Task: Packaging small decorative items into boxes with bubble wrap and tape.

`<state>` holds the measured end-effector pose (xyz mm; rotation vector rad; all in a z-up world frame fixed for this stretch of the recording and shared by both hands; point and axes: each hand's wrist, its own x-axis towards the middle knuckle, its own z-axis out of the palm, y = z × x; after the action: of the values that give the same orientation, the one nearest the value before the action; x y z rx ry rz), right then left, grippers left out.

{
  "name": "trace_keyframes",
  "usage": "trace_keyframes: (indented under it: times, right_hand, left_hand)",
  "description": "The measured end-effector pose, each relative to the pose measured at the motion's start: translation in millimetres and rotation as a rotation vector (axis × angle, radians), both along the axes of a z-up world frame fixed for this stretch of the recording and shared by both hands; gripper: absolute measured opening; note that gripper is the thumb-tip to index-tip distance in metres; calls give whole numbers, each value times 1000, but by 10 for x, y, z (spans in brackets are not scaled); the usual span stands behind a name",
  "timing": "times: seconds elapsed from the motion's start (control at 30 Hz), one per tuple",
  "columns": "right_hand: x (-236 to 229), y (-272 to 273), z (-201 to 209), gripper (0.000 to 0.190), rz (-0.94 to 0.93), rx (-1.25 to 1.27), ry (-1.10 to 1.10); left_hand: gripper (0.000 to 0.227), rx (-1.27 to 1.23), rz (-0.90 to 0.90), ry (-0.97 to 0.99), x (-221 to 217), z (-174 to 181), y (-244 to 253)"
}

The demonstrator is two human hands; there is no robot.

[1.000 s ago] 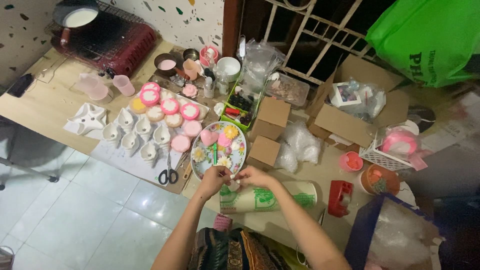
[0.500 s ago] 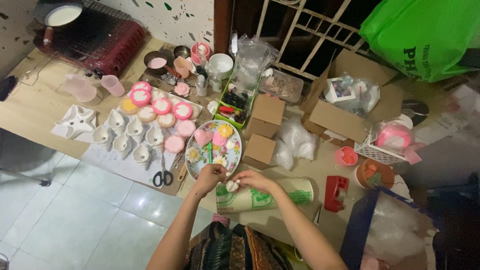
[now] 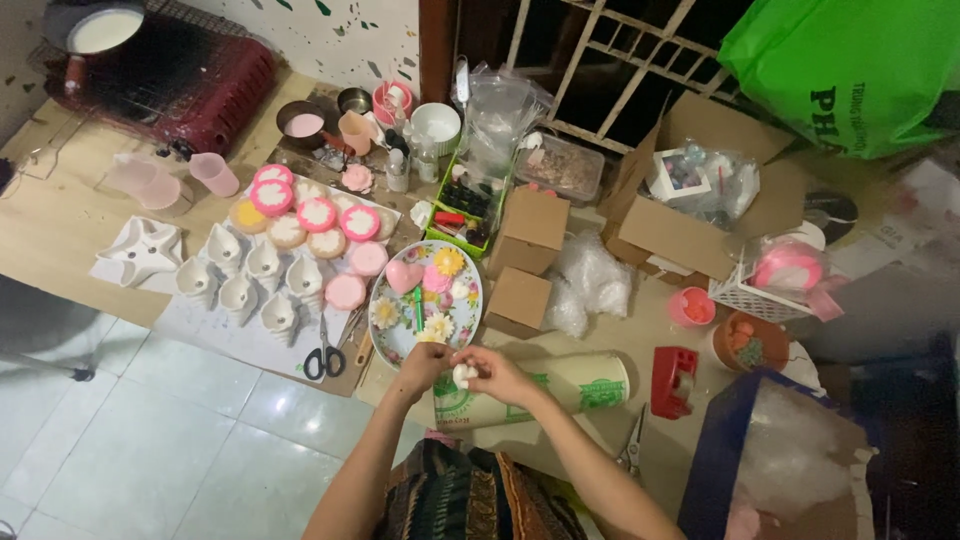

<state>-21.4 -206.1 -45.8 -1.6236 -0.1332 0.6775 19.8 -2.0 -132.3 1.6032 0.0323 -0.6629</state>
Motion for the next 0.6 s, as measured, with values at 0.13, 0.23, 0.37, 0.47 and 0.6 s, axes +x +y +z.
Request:
trace_keyframes:
  times: [0.13,0.23,0.37,0.47,0.6]
  right_hand:
    - [12,-42,-143,40,-5,56,-13]
    - [29,-39,-178,40,-24,10,49]
    - [45,-27,-140,39,-12,2,56]
    - [39,-44,-164,38,-10,-3,68]
    - [53,-59,-135,35,-6,-77,79]
  left_hand:
    - [9,-28,-13,28,-10,-46,-1]
    - [10,-31,-12,49,-44,61,37]
    - [12,-78,16,198,-65,157,70]
    - [13,-71,59,227,-103,40,54]
    - [21,123,163,-33,-170,281,46]
